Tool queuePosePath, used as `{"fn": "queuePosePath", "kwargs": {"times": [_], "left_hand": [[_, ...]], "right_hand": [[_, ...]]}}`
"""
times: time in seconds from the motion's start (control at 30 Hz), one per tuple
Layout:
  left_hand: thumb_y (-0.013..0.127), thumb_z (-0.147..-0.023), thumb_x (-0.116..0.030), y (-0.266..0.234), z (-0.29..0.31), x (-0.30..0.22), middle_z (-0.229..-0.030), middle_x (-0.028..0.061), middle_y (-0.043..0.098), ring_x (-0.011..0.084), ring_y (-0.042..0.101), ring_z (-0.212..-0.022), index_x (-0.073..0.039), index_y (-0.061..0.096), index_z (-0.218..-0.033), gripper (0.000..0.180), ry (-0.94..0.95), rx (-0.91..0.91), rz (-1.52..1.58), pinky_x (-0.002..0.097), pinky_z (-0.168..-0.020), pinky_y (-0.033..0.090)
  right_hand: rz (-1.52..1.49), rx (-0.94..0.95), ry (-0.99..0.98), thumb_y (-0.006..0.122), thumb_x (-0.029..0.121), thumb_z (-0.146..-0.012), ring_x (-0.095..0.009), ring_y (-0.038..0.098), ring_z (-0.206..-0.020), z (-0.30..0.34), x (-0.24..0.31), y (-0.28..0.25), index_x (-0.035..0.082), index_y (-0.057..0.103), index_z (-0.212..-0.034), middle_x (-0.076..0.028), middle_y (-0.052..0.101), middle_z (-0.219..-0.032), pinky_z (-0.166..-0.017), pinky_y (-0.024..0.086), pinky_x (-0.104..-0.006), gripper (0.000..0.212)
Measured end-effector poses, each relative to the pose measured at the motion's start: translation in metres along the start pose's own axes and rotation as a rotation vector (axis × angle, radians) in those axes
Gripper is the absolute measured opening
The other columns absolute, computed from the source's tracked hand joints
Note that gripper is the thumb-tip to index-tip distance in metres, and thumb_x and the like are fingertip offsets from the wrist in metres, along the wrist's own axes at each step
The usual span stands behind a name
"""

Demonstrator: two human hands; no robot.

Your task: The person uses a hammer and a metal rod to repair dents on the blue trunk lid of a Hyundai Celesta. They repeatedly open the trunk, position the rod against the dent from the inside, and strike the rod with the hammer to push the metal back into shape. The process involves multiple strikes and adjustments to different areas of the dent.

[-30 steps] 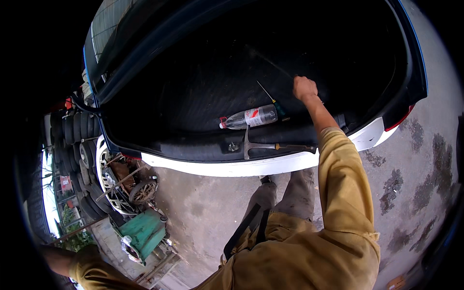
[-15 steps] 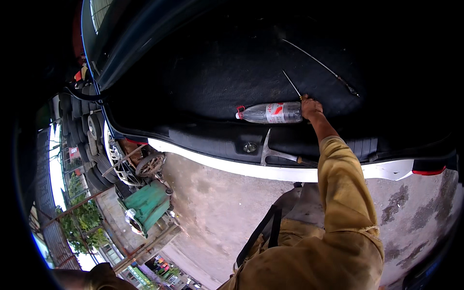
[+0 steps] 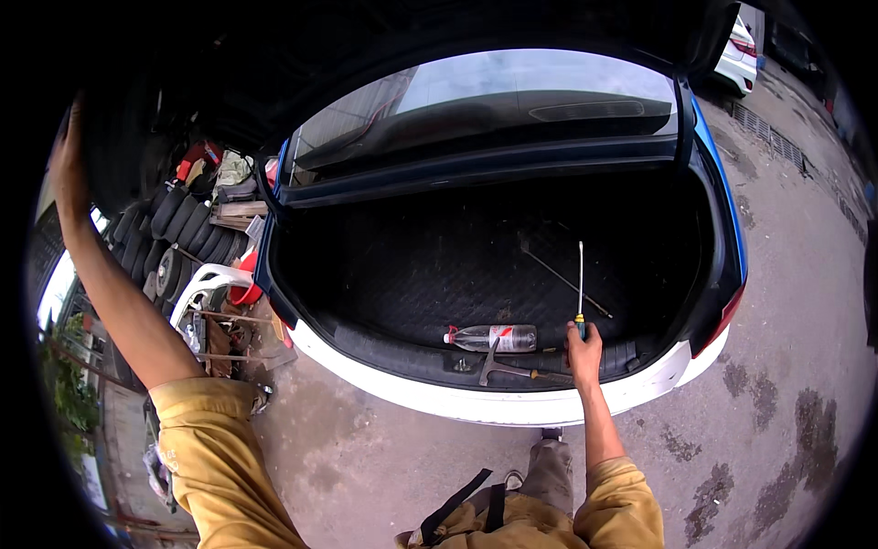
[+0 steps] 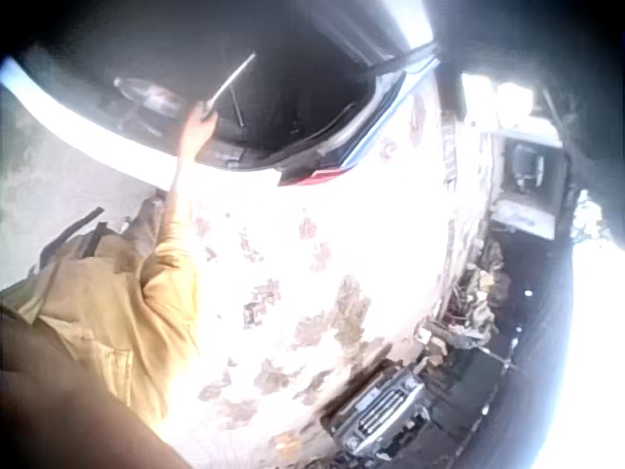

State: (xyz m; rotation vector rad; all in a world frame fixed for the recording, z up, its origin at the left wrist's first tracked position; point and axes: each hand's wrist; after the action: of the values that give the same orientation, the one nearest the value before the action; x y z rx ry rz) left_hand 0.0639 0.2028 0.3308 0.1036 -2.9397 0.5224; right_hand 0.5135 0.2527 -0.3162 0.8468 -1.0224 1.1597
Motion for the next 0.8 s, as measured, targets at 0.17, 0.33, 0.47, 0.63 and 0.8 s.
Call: {"fn": "queuePosePath", "kwargs": {"times": [0.17, 0.33, 0.47, 0.63, 0.8], "left_hand": [[0.064, -0.095, -0.046, -0.025, 0.093, -0.090, -0.115, 0.0123, 0.073, 0.0221, 0.070, -0.104, -0.018, 0.065, -0.134, 0.047, 0.052, -0.051, 0.244, 0.0337, -0.092, 0.051], [0.066, -0.091, -0.030, -0.046, 0.185, -0.126, -0.137, 0.0091, 0.062, 0.0318, 0.056, -0.130, -0.014, 0.060, -0.139, 0.051, 0.209, -0.130, 0.118, 0.0437, -0.111, 0.042], [0.063, -0.092, -0.023, -0.077, 0.230, -0.133, -0.144, 0.0071, 0.057, 0.0306, 0.049, -0.137, -0.011, 0.055, -0.143, 0.053, 0.227, -0.069, 0.061, 0.0436, -0.115, 0.036], [0.062, -0.090, -0.012, -0.083, 0.226, -0.132, -0.146, 0.0097, 0.054, 0.0325, 0.047, -0.138, -0.009, 0.052, -0.145, 0.056, 0.263, -0.012, 0.055, 0.0447, -0.116, 0.034], [0.064, -0.094, -0.018, -0.102, 0.156, -0.143, -0.146, 0.0175, 0.052, 0.0367, 0.048, -0.135, -0.011, 0.049, -0.147, 0.056, 0.261, 0.271, 0.187, 0.0452, -0.113, 0.036]], "right_hand": [[-0.144, 0.013, -0.329, 0.064, 0.029, -0.100, -0.007, 0.049, -0.049, 0.184, 0.090, -0.071, 0.001, 0.060, -0.100, 0.000, 0.053, -0.061, -0.044, 0.038, -0.0240, 0.029], [-0.053, -0.178, -0.600, 0.066, 0.026, -0.099, -0.006, 0.050, -0.054, 0.305, 0.147, -0.139, -0.001, 0.060, -0.122, 0.001, 0.055, -0.068, -0.049, 0.039, -0.0235, 0.036], [-0.024, -0.201, -0.638, 0.068, 0.027, -0.097, -0.006, 0.052, -0.058, 0.349, 0.167, -0.149, 0.000, 0.060, -0.129, 0.000, 0.058, -0.074, -0.053, 0.042, -0.0240, 0.042], [0.046, -0.240, -0.778, 0.068, 0.027, -0.096, -0.016, 0.064, -0.088, 0.363, 0.189, -0.149, 0.001, 0.061, -0.131, -0.010, 0.069, -0.102, -0.081, 0.051, -0.0302, 0.044], [0.105, -0.277, -1.003, 0.067, 0.017, -0.094, -0.026, 0.068, -0.101, 0.351, 0.231, -0.158, -0.001, 0.062, -0.127, -0.019, 0.070, -0.113, -0.090, 0.051, -0.0345, 0.038]]}}
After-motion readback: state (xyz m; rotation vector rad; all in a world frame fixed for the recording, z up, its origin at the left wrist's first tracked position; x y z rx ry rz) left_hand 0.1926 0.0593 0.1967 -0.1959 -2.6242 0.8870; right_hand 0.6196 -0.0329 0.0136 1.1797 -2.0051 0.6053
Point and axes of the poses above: each hand's wrist, its own z-axis away from the middle knuckle, its own y-axis out of the palm, x = y × z
